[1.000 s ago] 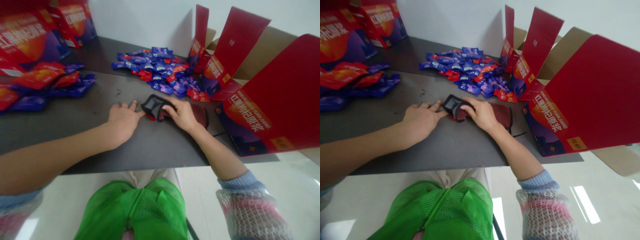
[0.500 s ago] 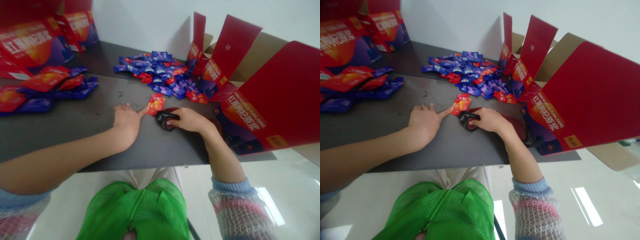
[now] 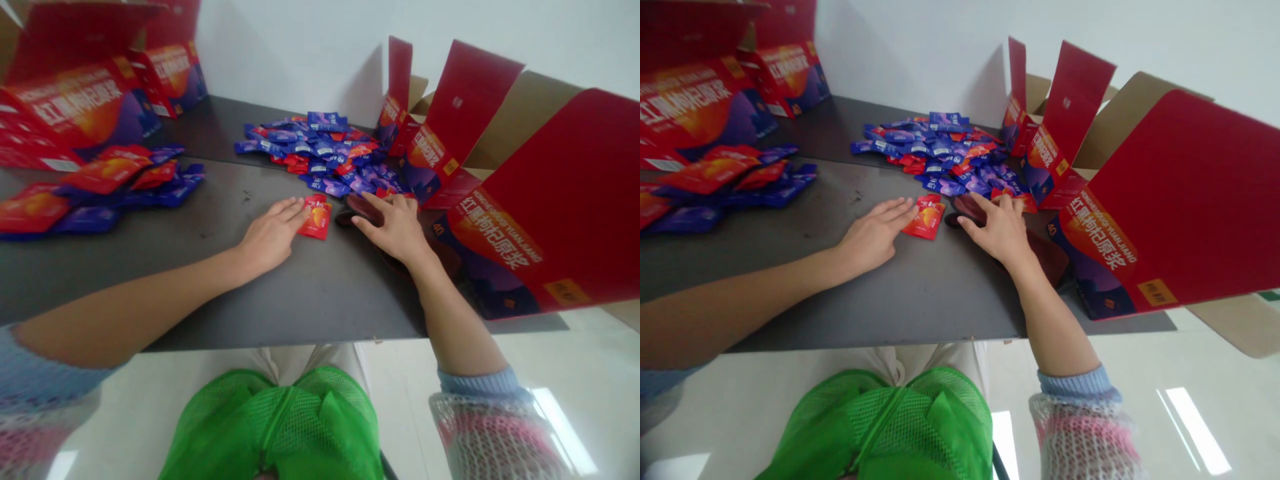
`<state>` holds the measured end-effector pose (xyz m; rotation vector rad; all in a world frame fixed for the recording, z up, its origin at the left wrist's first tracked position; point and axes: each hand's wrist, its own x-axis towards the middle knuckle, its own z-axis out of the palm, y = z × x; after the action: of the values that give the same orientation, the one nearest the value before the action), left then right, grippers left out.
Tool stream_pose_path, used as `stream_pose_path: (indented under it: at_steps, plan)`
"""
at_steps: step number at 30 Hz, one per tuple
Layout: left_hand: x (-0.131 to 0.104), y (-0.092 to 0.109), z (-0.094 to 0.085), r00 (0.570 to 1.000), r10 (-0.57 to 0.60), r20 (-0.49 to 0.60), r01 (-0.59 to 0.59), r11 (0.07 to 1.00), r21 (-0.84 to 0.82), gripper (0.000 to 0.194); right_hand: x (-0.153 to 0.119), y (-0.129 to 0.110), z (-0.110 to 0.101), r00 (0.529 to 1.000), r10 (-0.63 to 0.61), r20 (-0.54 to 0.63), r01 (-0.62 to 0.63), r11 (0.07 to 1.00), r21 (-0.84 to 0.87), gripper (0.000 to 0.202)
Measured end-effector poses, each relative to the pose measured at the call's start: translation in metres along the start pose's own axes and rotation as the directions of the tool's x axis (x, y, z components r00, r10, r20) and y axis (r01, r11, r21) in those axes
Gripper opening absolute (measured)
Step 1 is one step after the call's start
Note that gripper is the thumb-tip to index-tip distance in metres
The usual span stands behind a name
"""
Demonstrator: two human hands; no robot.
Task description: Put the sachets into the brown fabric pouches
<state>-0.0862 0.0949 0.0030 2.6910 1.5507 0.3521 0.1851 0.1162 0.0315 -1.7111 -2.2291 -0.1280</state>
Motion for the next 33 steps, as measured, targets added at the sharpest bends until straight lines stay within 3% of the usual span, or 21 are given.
stream_pose_path:
  at_steps: [3, 5, 8, 12, 16, 18, 22, 25, 29, 33]
  plan:
    - [0.007, -0.004, 0.003, 0.989, 0.082, 0.120, -0.081, 0.997, -0.017, 0.082, -0.003, -0.007, 0.007, 0.974, -0.039, 0.223, 0.057, 0.996, -0.073, 0.079]
    - [0.010, -0.006, 0.002, 0.979, 0.102, 0.174, -0.102, 0.995, -0.009, 0.082, -0.002, -0.008, 0.009, 0.957, -0.059, 0.283, 0.082, 0.994, -0.070, 0.069]
    - [0.014, -0.010, 0.000, 0.969, 0.156, 0.192, -0.154, 0.988, -0.025, 0.083, 0.002, -0.006, 0.006, 0.963, -0.028, 0.268, 0.031, 1.000, -0.007, 0.052]
    - [0.018, -0.020, -0.002, 0.938, 0.287, 0.193, -0.273, 0.957, -0.095, 0.088, 0.000, -0.007, 0.000, 0.983, -0.020, 0.184, -0.001, 0.994, 0.112, 0.057]
    - [0.015, -0.028, -0.009, 0.865, 0.451, 0.218, -0.399, 0.883, -0.246, 0.092, -0.011, -0.024, -0.008, 0.987, -0.158, -0.020, 0.159, 0.965, 0.209, 0.055]
    - [0.010, -0.027, -0.013, 0.836, 0.506, 0.212, -0.436, 0.848, -0.301, 0.090, -0.017, -0.036, -0.010, 0.961, -0.277, -0.014, 0.273, 0.934, 0.232, 0.053]
    - [0.004, -0.026, -0.017, 0.835, 0.486, 0.258, -0.409, 0.861, -0.301, 0.079, -0.022, -0.051, -0.007, 0.845, -0.497, 0.196, 0.446, 0.858, 0.254, 0.058]
    - [0.006, -0.028, -0.018, 0.812, 0.453, 0.367, -0.369, 0.887, -0.278, 0.089, -0.017, -0.048, -0.005, 0.789, -0.528, 0.313, 0.430, 0.840, 0.331, 0.058]
    - [0.010, -0.035, -0.022, 0.788, 0.421, 0.449, -0.334, 0.905, -0.263, 0.105, -0.006, -0.031, -0.007, 0.808, -0.464, 0.362, 0.316, 0.861, 0.399, 0.042]
    - [0.012, -0.037, -0.026, 0.761, 0.422, 0.493, -0.338, 0.906, -0.253, 0.107, 0.000, -0.013, -0.009, 0.845, -0.398, 0.358, 0.258, 0.889, 0.378, 0.035]
